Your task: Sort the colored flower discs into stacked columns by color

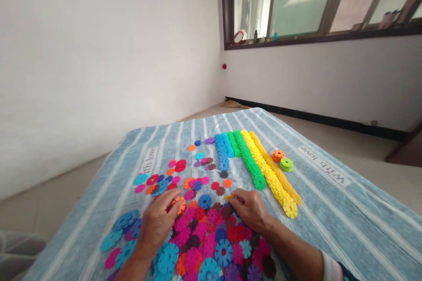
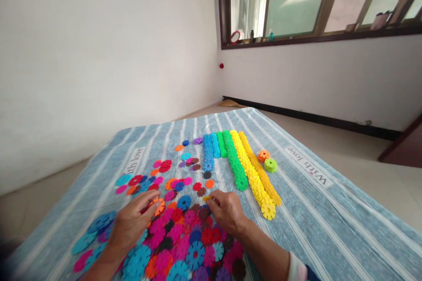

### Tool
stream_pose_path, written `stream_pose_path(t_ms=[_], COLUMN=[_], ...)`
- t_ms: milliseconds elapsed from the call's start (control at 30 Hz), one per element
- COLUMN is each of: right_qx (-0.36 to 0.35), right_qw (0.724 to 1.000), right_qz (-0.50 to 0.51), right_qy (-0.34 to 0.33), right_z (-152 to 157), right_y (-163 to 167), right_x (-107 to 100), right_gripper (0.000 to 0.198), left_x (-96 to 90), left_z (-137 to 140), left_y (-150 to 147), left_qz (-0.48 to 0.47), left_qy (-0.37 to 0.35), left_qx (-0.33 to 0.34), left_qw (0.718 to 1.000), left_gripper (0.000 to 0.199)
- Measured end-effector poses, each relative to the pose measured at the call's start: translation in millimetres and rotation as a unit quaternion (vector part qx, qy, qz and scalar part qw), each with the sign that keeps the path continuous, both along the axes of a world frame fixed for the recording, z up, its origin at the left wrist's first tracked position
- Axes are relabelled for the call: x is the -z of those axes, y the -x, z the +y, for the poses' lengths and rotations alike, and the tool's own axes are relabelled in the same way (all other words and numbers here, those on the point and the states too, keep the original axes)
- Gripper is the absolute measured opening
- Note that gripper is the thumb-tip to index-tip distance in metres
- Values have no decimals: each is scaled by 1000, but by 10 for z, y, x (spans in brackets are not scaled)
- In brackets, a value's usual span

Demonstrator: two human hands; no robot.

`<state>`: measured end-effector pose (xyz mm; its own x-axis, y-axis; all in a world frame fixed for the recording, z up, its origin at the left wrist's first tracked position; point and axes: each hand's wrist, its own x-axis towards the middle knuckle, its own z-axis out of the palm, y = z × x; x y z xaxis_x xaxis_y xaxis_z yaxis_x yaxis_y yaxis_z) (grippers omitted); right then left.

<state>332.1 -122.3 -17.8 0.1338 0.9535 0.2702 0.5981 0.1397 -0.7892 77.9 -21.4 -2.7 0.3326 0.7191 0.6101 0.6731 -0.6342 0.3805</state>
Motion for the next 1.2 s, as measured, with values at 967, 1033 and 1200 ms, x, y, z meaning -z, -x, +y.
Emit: stream_pose_path(t_ms=[967,1033,1200], right_qx=[94,94,90], right_qw=[967,967,966], right_qz=[-91,-83,-91], right_qy=[217,224,223], right_z=[-888,-859,-817], right_y=[-1610,-1618,-1623], right_x=[-435,-391,-323], right_gripper=[20,19,18], left_x=[79,73,67], left_z=[116,113,103], left_y=[2,-5,-13], left_qz=[5,5,-7], left_qy=[-7,-4,1], left_qx=[10,8,9], left_qw=[1000,1000,1000], left_gripper=[27,26,24])
